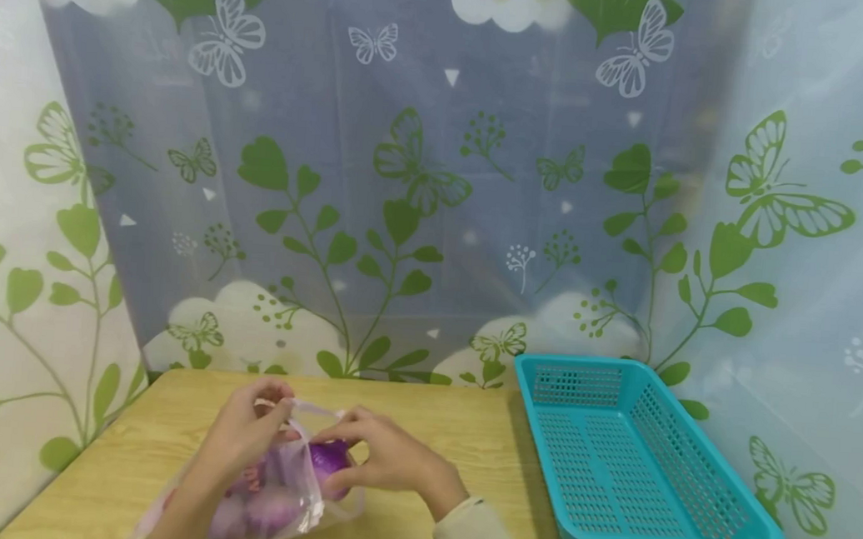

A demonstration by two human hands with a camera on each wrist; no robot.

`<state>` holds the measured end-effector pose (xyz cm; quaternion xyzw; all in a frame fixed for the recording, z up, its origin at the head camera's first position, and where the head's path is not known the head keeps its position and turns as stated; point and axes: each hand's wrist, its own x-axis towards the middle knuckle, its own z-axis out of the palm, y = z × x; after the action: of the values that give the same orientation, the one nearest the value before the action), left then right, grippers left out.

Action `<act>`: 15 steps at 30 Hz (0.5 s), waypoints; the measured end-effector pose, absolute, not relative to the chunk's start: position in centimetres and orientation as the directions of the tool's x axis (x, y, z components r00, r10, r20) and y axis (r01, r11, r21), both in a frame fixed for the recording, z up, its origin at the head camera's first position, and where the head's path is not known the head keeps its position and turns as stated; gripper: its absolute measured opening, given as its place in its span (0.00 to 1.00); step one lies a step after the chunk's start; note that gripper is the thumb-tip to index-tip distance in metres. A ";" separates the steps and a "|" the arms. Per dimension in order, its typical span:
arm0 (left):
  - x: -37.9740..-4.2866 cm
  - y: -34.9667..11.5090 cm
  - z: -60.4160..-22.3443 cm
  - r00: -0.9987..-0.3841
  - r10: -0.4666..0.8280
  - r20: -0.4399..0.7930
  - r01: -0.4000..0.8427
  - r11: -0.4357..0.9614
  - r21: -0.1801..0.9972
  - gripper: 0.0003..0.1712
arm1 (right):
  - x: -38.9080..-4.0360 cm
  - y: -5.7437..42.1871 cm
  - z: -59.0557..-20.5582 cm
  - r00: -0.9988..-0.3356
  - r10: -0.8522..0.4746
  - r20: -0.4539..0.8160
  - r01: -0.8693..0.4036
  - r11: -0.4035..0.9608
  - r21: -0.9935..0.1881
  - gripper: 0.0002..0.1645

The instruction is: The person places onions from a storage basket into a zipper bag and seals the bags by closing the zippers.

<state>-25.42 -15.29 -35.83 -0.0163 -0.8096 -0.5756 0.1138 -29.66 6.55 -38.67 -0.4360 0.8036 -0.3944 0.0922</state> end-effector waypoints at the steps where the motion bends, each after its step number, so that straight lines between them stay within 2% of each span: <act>1: -25.4 -15.3 -35.8 -0.973 -0.109 0.202 0.156 0.335 0.929 0.08 | -29.6 6.4 -38.8 -0.605 -0.770 0.203 -0.631 0.309 -0.712 0.32; 7: -25.3 -15.7 -35.6 -0.970 -0.130 0.206 0.159 0.306 0.939 0.10 | -29.5 5.5 -39.4 -0.634 -0.738 0.232 -0.613 0.296 -0.733 0.28; 15: -24.9 -15.8 -35.0 -0.961 -0.156 0.228 0.173 0.306 0.936 0.11 | -29.2 4.7 -39.5 -0.622 -0.733 0.277 -0.635 0.264 -0.726 0.23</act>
<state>-24.87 -15.79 -35.03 -0.0054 -0.7959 -0.5891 0.1393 -29.19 4.74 -39.54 -0.4310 0.7930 -0.4268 0.0573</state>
